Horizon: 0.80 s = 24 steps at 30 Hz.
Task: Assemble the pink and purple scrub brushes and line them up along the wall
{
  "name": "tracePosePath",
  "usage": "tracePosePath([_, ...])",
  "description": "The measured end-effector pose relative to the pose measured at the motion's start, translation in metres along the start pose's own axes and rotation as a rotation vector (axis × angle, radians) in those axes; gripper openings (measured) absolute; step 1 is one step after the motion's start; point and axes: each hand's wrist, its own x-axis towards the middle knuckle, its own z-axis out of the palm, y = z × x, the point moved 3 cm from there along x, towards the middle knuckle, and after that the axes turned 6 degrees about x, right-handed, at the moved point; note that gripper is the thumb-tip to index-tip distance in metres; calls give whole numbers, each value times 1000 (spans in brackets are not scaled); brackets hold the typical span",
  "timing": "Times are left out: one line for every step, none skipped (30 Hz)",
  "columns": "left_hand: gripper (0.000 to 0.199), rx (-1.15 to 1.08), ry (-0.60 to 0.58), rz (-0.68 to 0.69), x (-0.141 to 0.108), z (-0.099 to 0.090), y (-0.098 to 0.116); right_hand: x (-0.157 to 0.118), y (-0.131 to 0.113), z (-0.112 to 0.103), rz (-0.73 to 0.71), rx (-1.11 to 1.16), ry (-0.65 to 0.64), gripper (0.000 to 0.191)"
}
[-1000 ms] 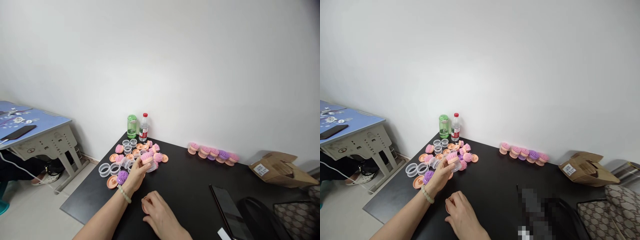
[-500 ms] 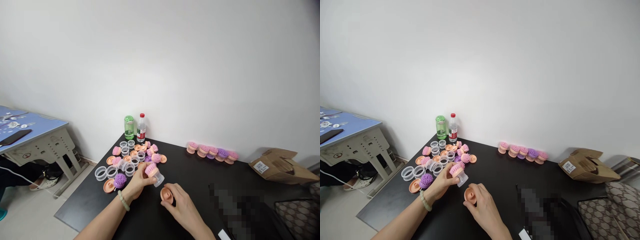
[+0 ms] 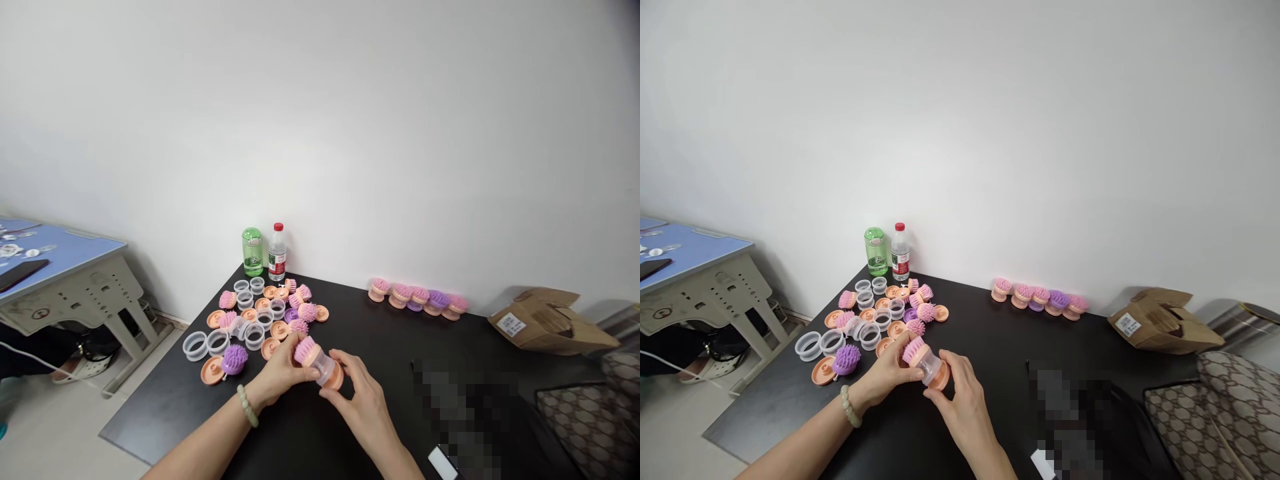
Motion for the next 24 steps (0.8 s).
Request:
tracePosePath([55, -10, 5, -2, 0, 0, -1, 0, -1, 0, -4, 7, 18, 46])
tracePosePath([55, -20, 9, -6, 0, -1, -1, 0, -2, 1, -17, 14, 35, 44])
tracePosePath([56, -25, 10, -10, 0, -1, -2, -1, -3, 1, -36, 20, 52, 42])
tracePosePath([58, -20, 8, -12, 0, -1, -2, -1, -4, 2, -57, 26, 70, 39])
tracePosePath([58, -7, 5, -11, -1, -1, -3, -1, -5, 2, -75, 32, 88, 37])
tracePosePath([58, 7, 0, -9, -1, -1, -3, -1, -5, 2, -88, 38, 107, 36])
tracePosePath([57, 11, -3, -9, -1, 0, -3, -2, -5, 2, -94, 44, 123, 35])
tracePosePath([57, 0, -7, -13, -2, 1, -4, -2, -5, 2, -95, 50, 137, 36])
tracePosePath([56, -30, -7, -22, -2, 2, -4, -2, -4, 2, -96, 56, 149, 37])
tracePosePath([56, -73, -3, -37, -2, 3, -5, -2, -3, 2, -101, 61, 159, 38])
tracePosePath([57, -123, 1, -55, -2, 4, -5, -2, -3, 2, -108, 65, 164, 39])
tracePosePath([58, -171, 3, -74, -2, 5, -6, -1, -3, 2, -120, 69, 166, 39])
tracePosePath([59, -210, 4, -90, -2, 6, -6, -1, -3, 2, -132, 73, 163, 39])
tracePosePath([60, -238, 4, -102, -3, 7, -6, -1, -3, 2, -145, 77, 160, 39])
tracePosePath([61, -258, 5, -109, -3, 7, -6, -1, -3, 2, -155, 81, 155, 39])
tracePosePath([61, -272, 6, -112, -3, 8, -6, -1, -3, 2, -161, 84, 150, 40])
tracePosePath([60, -287, 7, -112, -4, 8, -5, -1, -3, 1, -163, 85, 145, 41])
tracePosePath([60, -304, 8, -110, -4, 9, -5, -1, -3, 1, -164, 83, 140, 41])
tracePosePath([59, -324, 8, -111, -5, 9, -4, -1, -3, 0, -166, 75, 133, 42])
tracePosePath([59, -348, 8, -116, -5, 10, -4, 0, -3, -1, -168, 63, 125, 42])
tracePosePath([59, -372, 8, -125, -6, 10, -4, 0, -4, -2, -174, 49, 116, 42])
tracePosePath([59, -396, 10, -137, -6, 10, -4, 0, -4, -3, -185, 36, 105, 42])
tracePosePath([59, -419, 12, -150, -6, 11, -4, 1, -5, -4, -202, 27, 95, 43])
tracePosePath([60, -438, 14, -162, -6, 11, -4, 2, -7, -4, -222, 20, 85, 42])
